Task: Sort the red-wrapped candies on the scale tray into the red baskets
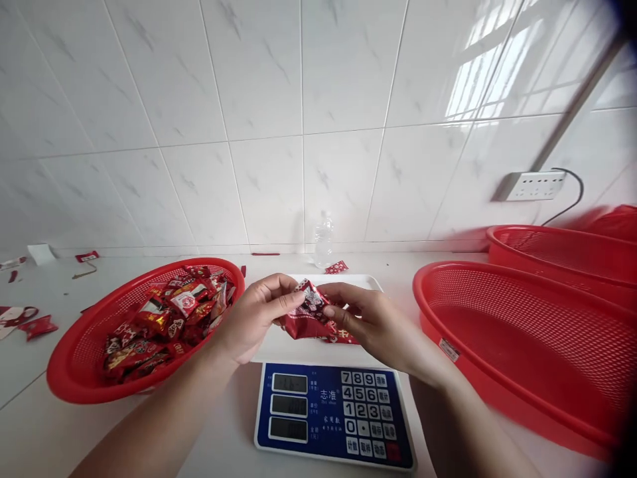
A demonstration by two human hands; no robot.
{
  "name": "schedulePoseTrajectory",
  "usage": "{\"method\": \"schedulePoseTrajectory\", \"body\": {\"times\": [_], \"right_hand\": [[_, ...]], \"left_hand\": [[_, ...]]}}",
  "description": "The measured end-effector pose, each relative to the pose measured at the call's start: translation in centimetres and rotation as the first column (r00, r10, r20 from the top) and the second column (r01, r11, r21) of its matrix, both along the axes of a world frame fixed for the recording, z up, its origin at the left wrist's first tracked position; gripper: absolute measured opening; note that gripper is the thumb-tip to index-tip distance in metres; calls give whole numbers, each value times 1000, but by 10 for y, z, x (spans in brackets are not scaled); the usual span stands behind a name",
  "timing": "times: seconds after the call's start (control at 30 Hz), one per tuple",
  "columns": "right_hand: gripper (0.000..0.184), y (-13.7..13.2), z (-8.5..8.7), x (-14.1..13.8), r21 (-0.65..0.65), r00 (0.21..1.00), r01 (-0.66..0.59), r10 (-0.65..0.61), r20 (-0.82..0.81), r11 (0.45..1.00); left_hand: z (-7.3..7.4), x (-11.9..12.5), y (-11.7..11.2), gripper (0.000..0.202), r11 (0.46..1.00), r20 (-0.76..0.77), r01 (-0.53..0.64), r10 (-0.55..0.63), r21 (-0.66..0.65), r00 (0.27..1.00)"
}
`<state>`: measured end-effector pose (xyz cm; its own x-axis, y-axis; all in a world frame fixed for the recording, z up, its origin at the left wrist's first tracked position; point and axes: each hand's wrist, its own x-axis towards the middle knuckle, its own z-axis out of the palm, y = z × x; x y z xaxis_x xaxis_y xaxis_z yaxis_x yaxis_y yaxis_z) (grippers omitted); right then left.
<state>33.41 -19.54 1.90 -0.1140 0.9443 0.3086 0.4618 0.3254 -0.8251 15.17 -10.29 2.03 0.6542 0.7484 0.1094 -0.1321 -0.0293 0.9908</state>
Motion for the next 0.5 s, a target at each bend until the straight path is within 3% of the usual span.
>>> {"method": "schedulePoseTrajectory", "body": {"times": [0.07, 0.17, 0.3, 0.5], "right_hand": [[30, 0, 2, 3, 30, 999, 10, -9, -51, 1000], [31, -3, 7, 9, 53, 995, 18, -12, -102, 998], [33, -8, 11, 13, 48, 981, -41, 50, -187, 998], [32, -15, 11, 13, -4, 937, -90, 83, -339, 996]], "left_hand": [[-4, 3, -2, 25, 1000, 37, -22, 22, 14, 999], [-14, 3, 0, 27, 983, 50, -152, 148, 99, 988], [-36, 3, 7, 30, 899, -33, -304, 331, 314, 943], [-63, -3, 17, 14, 750, -193, -213, 414, 626, 890]]}}
